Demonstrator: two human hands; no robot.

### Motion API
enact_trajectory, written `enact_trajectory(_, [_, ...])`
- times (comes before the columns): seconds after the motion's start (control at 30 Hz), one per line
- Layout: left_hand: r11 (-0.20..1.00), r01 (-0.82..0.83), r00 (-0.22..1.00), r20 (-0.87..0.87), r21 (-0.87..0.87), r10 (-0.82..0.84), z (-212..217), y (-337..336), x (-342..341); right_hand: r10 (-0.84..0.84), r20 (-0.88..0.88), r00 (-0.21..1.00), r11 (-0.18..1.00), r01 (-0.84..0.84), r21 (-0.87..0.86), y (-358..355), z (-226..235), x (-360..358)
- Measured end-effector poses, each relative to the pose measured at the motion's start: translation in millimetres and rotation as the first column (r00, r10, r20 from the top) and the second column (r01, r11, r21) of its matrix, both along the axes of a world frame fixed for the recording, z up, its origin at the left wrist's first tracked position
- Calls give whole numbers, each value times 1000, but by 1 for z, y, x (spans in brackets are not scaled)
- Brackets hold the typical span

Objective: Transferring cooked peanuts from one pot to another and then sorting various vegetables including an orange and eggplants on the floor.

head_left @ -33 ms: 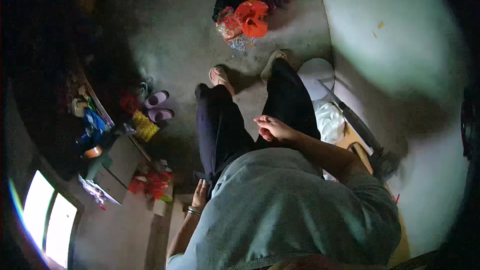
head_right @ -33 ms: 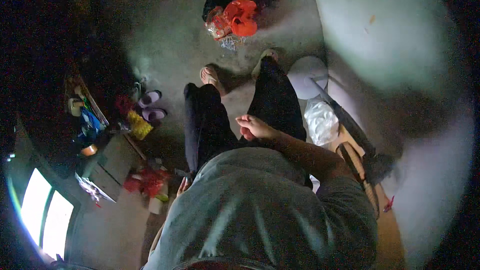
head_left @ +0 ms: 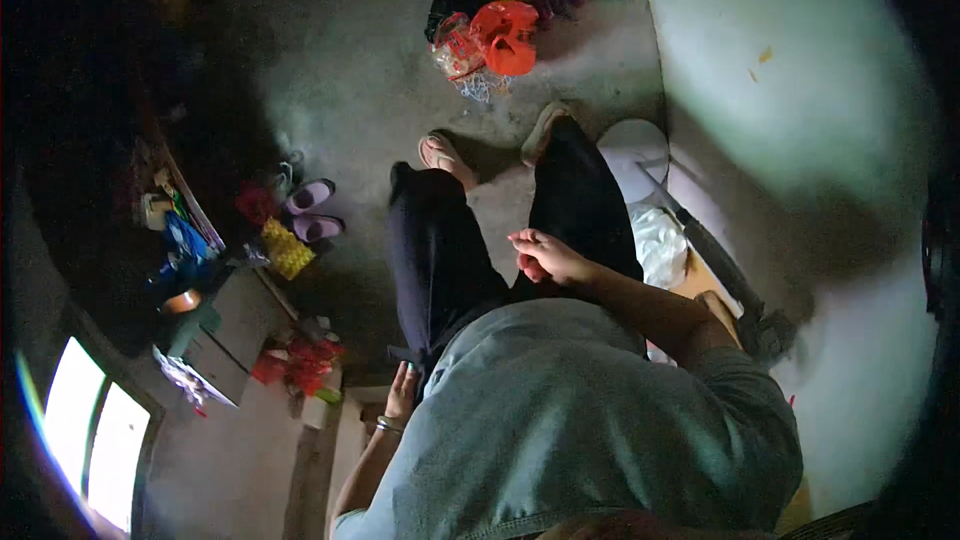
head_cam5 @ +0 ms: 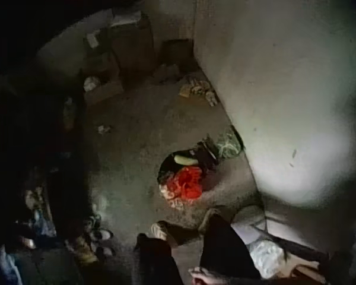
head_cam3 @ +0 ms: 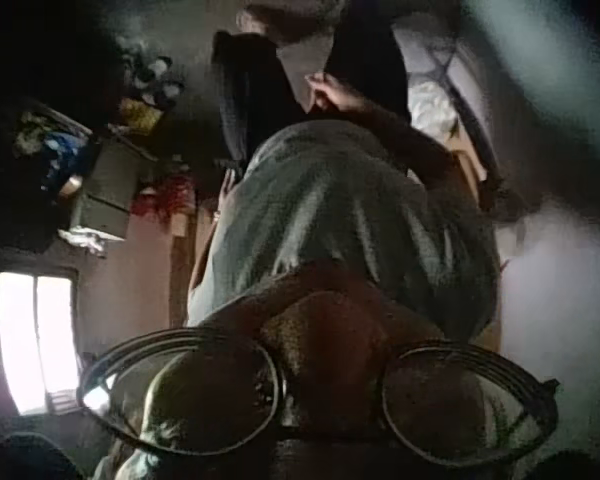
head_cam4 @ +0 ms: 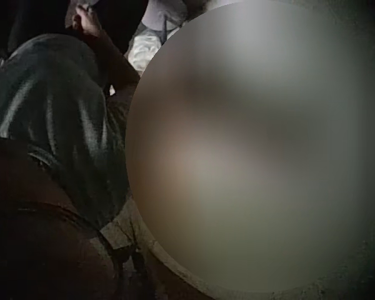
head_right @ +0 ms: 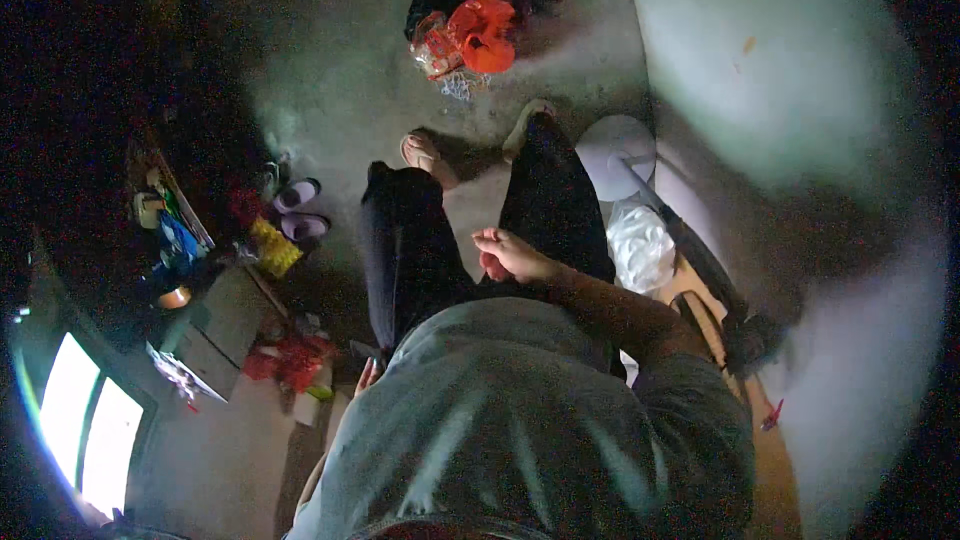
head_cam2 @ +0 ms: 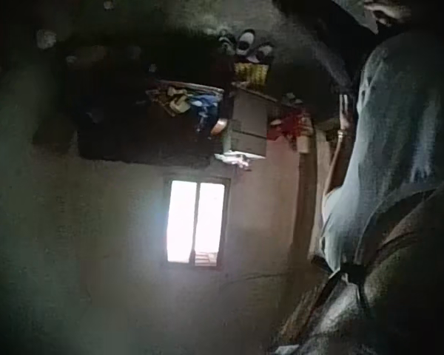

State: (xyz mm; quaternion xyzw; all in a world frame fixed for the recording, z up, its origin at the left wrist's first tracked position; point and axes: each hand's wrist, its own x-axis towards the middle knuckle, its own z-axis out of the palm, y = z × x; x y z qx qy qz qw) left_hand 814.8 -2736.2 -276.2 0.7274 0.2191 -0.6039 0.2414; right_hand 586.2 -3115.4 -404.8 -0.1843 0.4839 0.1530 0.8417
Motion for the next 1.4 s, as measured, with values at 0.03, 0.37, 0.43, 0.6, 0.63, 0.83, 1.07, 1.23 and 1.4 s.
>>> enact_trajectory(0.03, [993, -104, 994, -20, -56, 103, 0, -8, -11, -1, -47, 999, 999, 0, -34, -6, -15, -1])
enact_trajectory(0.37, [924, 300, 949, -20, -237, -313, -143, -167, 7, -214, -164, 963, 792, 73, -606, -196, -231, 10])
enact_trajectory(0.43, [923, 151, 980, -69, -353, -187, -190, -218, 24, -190, -171, 967, 619, -17, -785, -235, -299, 14])
enact_trajectory(0.6, [751, 360, 933, 220, -554, -285, -303, -353, 47, 0, -301, 954, 86, -300, -950, -304, -417, 50])
enact_trajectory(0.63, [719, 317, 947, 245, -619, -207, -331, -369, 49, 13, -230, 973, -60, -229, -972, -313, -441, 54])
enact_trajectory(0.83, [640, 429, 885, 438, -638, -157, -431, -432, 49, -49, -426, 903, -285, -421, -861, -376, -463, 124])
enact_trajectory(1.07, [647, 541, 769, 627, -537, -122, -476, -471, 82, 43, -582, 812, -217, -561, -799, -424, -532, 138])
enact_trajectory(1.23, [701, 553, 707, 698, -450, -110, -474, -467, 96, 87, -644, 760, -262, -606, -751, -441, -578, 150])
enact_trajectory(1.4, [765, 511, 708, 697, -392, -115, -482, -425, 77, 243, -711, 660, -302, -645, -702, -452, -602, 150])
